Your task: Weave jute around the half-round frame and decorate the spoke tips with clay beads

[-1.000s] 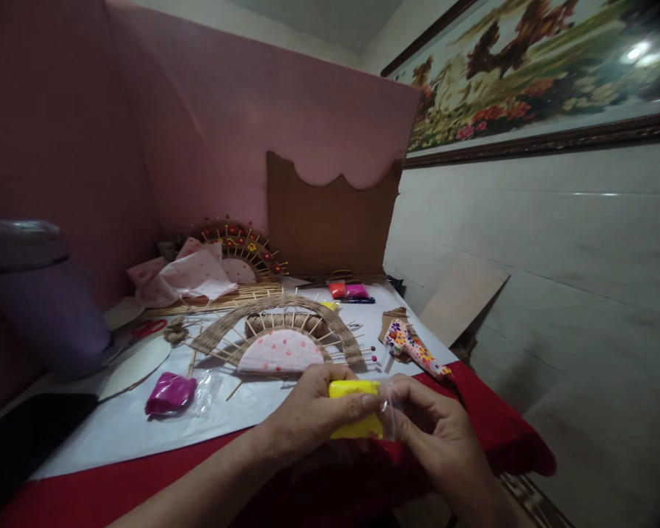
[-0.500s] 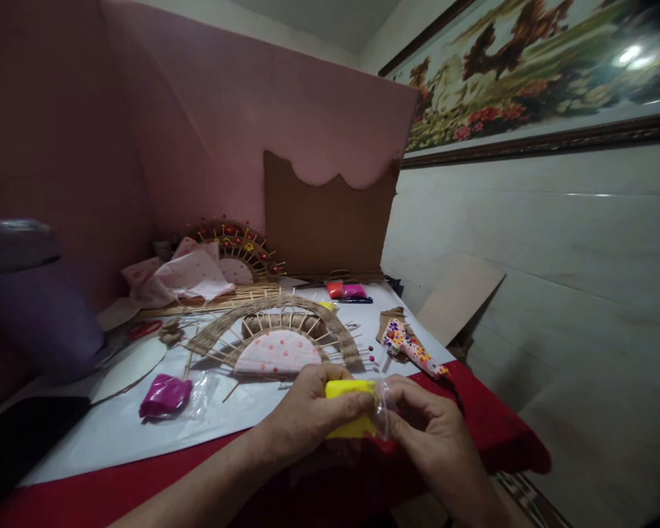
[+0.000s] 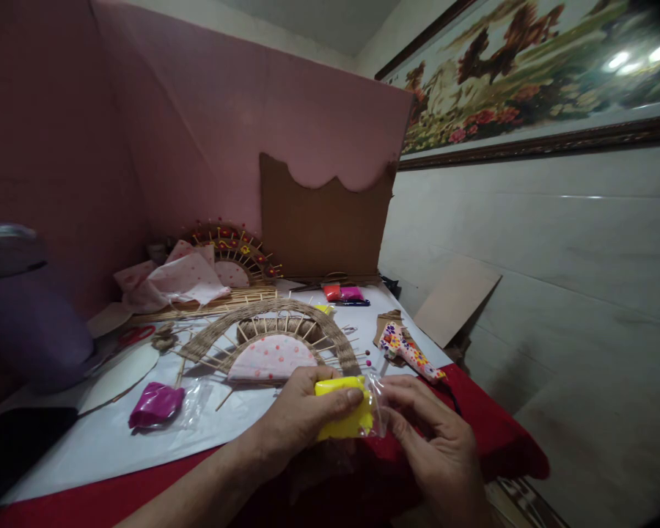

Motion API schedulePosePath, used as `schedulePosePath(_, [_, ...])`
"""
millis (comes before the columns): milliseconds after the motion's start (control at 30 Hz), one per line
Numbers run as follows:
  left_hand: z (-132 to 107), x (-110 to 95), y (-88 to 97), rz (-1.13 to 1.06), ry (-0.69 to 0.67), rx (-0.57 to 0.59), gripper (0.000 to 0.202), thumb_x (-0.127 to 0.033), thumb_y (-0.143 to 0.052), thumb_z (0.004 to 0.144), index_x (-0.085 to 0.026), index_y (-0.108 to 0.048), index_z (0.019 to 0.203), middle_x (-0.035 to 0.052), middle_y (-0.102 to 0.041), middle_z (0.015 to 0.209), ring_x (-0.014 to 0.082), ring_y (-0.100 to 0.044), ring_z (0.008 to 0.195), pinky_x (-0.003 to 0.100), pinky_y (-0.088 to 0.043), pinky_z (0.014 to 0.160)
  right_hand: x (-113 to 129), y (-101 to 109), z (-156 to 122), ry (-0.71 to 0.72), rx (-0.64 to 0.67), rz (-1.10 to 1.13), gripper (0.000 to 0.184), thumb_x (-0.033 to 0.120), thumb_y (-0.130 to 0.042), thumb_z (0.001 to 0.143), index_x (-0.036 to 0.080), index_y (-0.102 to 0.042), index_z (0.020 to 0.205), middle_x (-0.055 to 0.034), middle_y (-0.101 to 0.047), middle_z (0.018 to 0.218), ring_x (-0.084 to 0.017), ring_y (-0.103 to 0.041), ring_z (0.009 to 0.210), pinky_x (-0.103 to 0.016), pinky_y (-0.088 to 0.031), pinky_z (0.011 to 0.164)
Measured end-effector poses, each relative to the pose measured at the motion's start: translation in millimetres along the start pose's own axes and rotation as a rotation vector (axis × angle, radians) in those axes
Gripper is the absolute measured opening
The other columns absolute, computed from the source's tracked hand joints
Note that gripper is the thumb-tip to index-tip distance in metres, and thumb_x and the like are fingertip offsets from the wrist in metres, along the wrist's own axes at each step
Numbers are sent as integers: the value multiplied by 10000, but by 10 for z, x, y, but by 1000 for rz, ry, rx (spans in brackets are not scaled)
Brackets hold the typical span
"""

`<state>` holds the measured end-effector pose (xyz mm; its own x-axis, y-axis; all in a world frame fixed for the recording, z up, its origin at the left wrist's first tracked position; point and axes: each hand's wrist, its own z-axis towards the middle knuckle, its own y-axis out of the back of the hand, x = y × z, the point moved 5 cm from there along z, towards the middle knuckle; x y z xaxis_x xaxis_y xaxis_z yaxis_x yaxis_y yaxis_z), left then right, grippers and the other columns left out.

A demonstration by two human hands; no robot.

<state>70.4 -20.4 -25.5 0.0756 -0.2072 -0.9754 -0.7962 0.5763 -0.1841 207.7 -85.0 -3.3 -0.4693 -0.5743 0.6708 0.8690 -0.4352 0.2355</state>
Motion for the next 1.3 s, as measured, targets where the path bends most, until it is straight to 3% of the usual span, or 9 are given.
schedulePosePath(167, [1, 3, -42, -90, 17, 110, 261, -356, -674, 706, -121, -569, 745, 47, -668, 602, 94, -569, 432, 184, -395, 432, 98, 12, 12, 187, -2, -132, 141, 79, -613, 767, 207, -668, 788, -42, -637, 845, -148, -628, 796, -206, -509, 708])
schedulePosePath(433, [-17, 5, -53, -109, 32, 96, 262, -352, -671, 709, -117, -574, 772, 49, -670, 590, 94, -563, 420, 176, -395, 417, 170, 2, -19, 300, 60, -235, 210, 22, -542, 789, 190, -653, 846, -82, -614, 971, -143, -632, 835, -185, -511, 682])
schedulePosePath(600, [-36, -30, -86, -71, 7, 171, 255, -348, -661, 718, -106, -588, 752, 62, -675, 617, 89, -563, 425, 184, -415, 432, 170, -42, -23, 195, 180, -162, 163, 61, -516, 812, 189, -617, 806, -81, -601, 978, -171, -608, 924, -238, -500, 763])
schedulePosePath(833, [-33, -13, -85, -90, 7, 138, 262, -350, -672, 702, -122, -562, 771, 44, -667, 586, 92, -558, 412, 184, -405, 414, 133, -37, -9, 18, 247, -62, 139, 132, -506, 834, 199, -623, 801, -82, -582, 1076, -194, -570, 1009, -280, -455, 854])
schedulePosePath(933, [-44, -13, -88, -57, 9, 146, 266, -354, -679, 691, -120, -567, 751, 43, -664, 582, 94, -558, 414, 188, -408, 416, 74, -69, -16, -150, 318, 32, 109, 211, -561, 820, 192, -622, 732, -73, -591, 1013, -191, -584, 918, -257, -479, 749])
schedulePosePath(1067, [-54, -5, -91, -24, 12, 156, 260, -354, -672, 702, -120, -564, 737, 45, -660, 566, 97, -562, 417, 185, -403, 415, 38, -122, -40, -289, 377, 193, 220, 346, -574, 816, 170, -580, 685, -69, -568, 918, -157, -559, 747, -231, -470, 607])
schedulePosePath(1300, [-28, -29, -68, -19, 1, 119, 281, -374, -674, 705, -116, -571, 747, 48, -669, 587, 90, -549, 415, 182, -397, 416, -60, -71, -56, -401, 277, 372, 258, 392, -579, 801, 166, -531, 687, -58, -534, 938, -113, -532, 636, -200, -434, 500])
